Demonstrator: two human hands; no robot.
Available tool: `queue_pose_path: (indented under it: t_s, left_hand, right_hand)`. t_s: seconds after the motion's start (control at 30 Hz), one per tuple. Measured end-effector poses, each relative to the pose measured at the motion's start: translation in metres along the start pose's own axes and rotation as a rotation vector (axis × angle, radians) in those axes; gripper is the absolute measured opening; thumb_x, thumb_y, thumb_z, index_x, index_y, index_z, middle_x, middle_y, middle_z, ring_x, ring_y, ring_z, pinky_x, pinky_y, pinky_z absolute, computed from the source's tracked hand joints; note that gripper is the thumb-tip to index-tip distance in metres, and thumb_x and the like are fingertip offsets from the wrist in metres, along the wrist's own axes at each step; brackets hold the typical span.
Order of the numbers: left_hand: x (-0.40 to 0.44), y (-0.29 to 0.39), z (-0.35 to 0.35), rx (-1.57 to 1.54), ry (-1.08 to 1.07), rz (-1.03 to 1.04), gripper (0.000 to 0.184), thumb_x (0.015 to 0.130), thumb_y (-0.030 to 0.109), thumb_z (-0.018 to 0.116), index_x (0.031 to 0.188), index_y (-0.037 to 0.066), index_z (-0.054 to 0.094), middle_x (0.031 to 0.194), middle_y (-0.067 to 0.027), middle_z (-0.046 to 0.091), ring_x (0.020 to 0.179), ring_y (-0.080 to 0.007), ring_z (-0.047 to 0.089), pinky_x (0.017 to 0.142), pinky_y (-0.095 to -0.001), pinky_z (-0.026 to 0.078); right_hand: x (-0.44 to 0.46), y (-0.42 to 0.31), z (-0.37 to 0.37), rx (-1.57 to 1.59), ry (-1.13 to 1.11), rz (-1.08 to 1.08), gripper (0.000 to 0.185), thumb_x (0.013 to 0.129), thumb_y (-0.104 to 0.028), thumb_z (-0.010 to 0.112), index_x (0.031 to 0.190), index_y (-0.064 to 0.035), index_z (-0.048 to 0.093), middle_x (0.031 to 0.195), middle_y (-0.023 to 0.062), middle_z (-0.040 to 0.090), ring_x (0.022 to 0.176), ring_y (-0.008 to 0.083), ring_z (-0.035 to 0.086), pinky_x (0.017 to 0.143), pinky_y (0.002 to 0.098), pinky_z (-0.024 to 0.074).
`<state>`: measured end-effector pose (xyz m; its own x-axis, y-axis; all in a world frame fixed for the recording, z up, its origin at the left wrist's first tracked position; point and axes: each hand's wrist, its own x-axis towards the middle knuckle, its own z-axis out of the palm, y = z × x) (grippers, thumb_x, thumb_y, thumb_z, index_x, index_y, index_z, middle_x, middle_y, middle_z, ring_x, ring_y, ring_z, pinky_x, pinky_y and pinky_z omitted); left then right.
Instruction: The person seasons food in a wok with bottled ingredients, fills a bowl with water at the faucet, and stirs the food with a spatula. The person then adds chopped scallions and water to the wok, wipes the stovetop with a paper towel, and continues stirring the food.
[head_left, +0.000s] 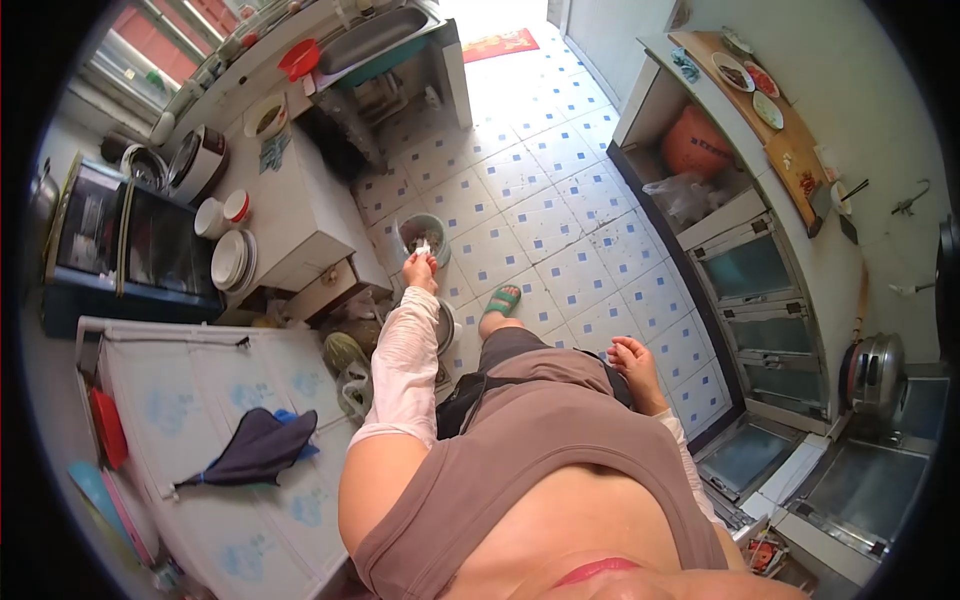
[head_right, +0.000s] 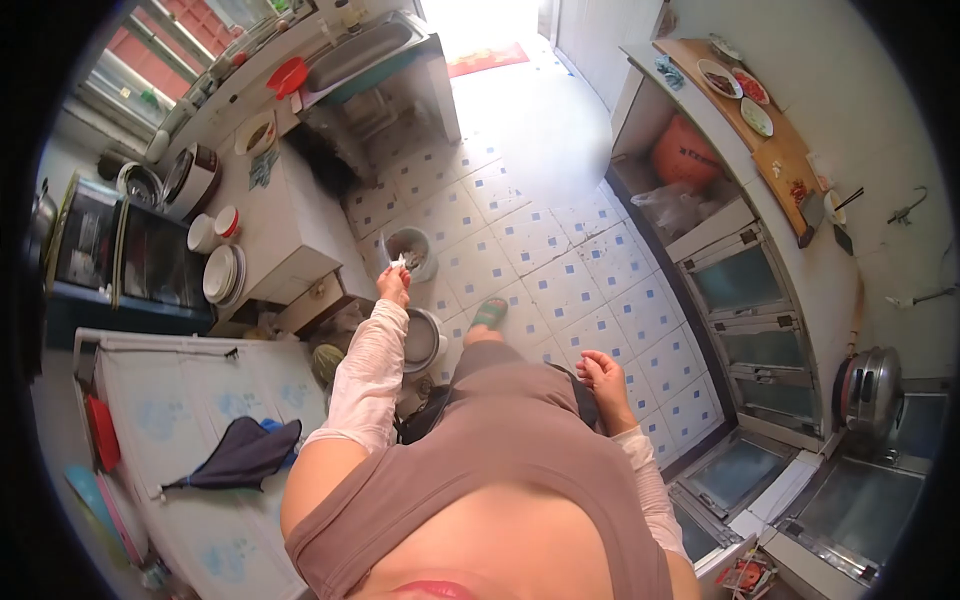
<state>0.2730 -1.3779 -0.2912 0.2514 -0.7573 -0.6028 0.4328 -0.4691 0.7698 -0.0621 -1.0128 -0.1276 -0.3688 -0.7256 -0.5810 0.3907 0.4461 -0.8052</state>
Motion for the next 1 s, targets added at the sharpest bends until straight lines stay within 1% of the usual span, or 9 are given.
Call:
queue_pose_path:
  t_s: [0.13,0.27,0.43,0.53,0.6,0.67,0.8,0.9,1.0]
  left_hand:
    - [0.053,0.017,0.014,0.144,0.293,0.069,0.033,0.088,0.005,0.055,0.12,0.001,0.049,0.084,-0.0084,0.062,0.056,-0.0154,0.058,0.048,-0.0264,0.049]
    - [0.091,0.005,0.017,0.455,0.113,0.066,0.033,0.086,0.006,0.054,0.118,0.001,0.053,0.083,-0.011,0.062,0.055,-0.0175,0.057,0.046,-0.0311,0.046]
    - [0.088,-0.037,0.042,0.978,-0.745,-0.279,0.038,0.085,0.016,0.061,0.12,0.003,0.056,0.089,-0.0129,0.066,0.063,-0.0169,0.063,0.052,-0.0312,0.05]
    - [0.036,-0.014,0.079,1.484,-1.219,-0.236,0.038,0.085,0.024,0.063,0.118,0.006,0.061,0.097,-0.0136,0.067,0.08,-0.02,0.066,0.067,-0.0342,0.053]
    - [0.04,-0.032,0.083,1.558,-1.586,0.09,0.042,0.084,0.03,0.061,0.12,0.009,0.062,0.104,-0.0176,0.068,0.094,-0.0285,0.067,0.081,-0.0372,0.052]
    - [0.042,-0.044,0.097,1.75,-1.711,0.133,0.043,0.083,0.034,0.062,0.119,0.012,0.063,0.109,-0.0179,0.067,0.104,-0.0346,0.063,0.091,-0.0392,0.048]
    - [0.065,-0.053,0.12,1.772,-1.658,-0.061,0.045,0.082,0.031,0.063,0.12,0.007,0.062,0.104,-0.0205,0.068,0.101,-0.0324,0.065,0.089,-0.0377,0.049]
    - [0.089,-0.053,0.141,1.804,-1.422,-0.238,0.042,0.085,0.021,0.061,0.124,0.005,0.057,0.102,-0.013,0.068,0.084,-0.0205,0.067,0.066,-0.0341,0.054]
    - [0.137,-0.065,0.156,1.741,-1.213,-0.348,0.036,0.086,0.013,0.058,0.121,0.005,0.059,0.093,-0.012,0.067,0.079,-0.0243,0.066,0.06,-0.0376,0.052]
  right_hand:
    - [0.037,-0.017,0.023,0.044,0.13,-0.002,0.02,0.095,-0.016,0.056,0.111,-0.0052,0.061,0.091,0.0037,0.067,0.073,0.0065,0.06,0.065,0.0181,0.0481]
    - [0.06,-0.036,0.055,0.027,0.197,0.007,0.019,0.095,-0.016,0.056,0.11,-0.0058,0.061,0.091,0.0032,0.067,0.073,0.0066,0.061,0.065,0.0188,0.0476]
    - [0.086,-0.049,0.095,0.029,0.255,0.052,0.019,0.094,-0.016,0.057,0.109,-0.0051,0.062,0.091,0.0035,0.067,0.074,0.0065,0.06,0.065,0.0193,0.047]
    - [0.095,-0.049,0.113,-0.007,0.29,0.06,0.023,0.093,-0.015,0.057,0.111,-0.0023,0.061,0.093,0.0055,0.067,0.077,0.0088,0.061,0.07,0.0221,0.049]
    - [0.1,-0.04,0.121,-0.066,0.27,0.059,0.025,0.094,-0.014,0.056,0.115,-0.0012,0.06,0.095,0.0063,0.067,0.078,0.0089,0.06,0.074,0.0233,0.0497]
    - [0.095,-0.045,0.132,-0.057,0.311,0.06,0.025,0.094,-0.013,0.055,0.114,0.0011,0.06,0.097,0.0073,0.066,0.08,0.0097,0.059,0.076,0.024,0.05]
    - [0.084,-0.032,0.139,0.037,0.399,0.09,0.025,0.094,-0.011,0.055,0.115,0.0021,0.059,0.095,0.0056,0.064,0.08,0.0084,0.058,0.075,0.0229,0.049]
    - [0.067,-0.017,0.14,0.135,0.464,0.078,0.025,0.094,-0.01,0.055,0.115,0.0022,0.058,0.094,0.0049,0.064,0.08,0.0079,0.058,0.074,0.0222,0.0483]
    - [0.05,0.0,0.138,0.125,0.574,0.081,0.025,0.094,-0.011,0.055,0.115,0.0025,0.058,0.095,0.0053,0.065,0.081,0.0082,0.058,0.075,0.0221,0.0483]
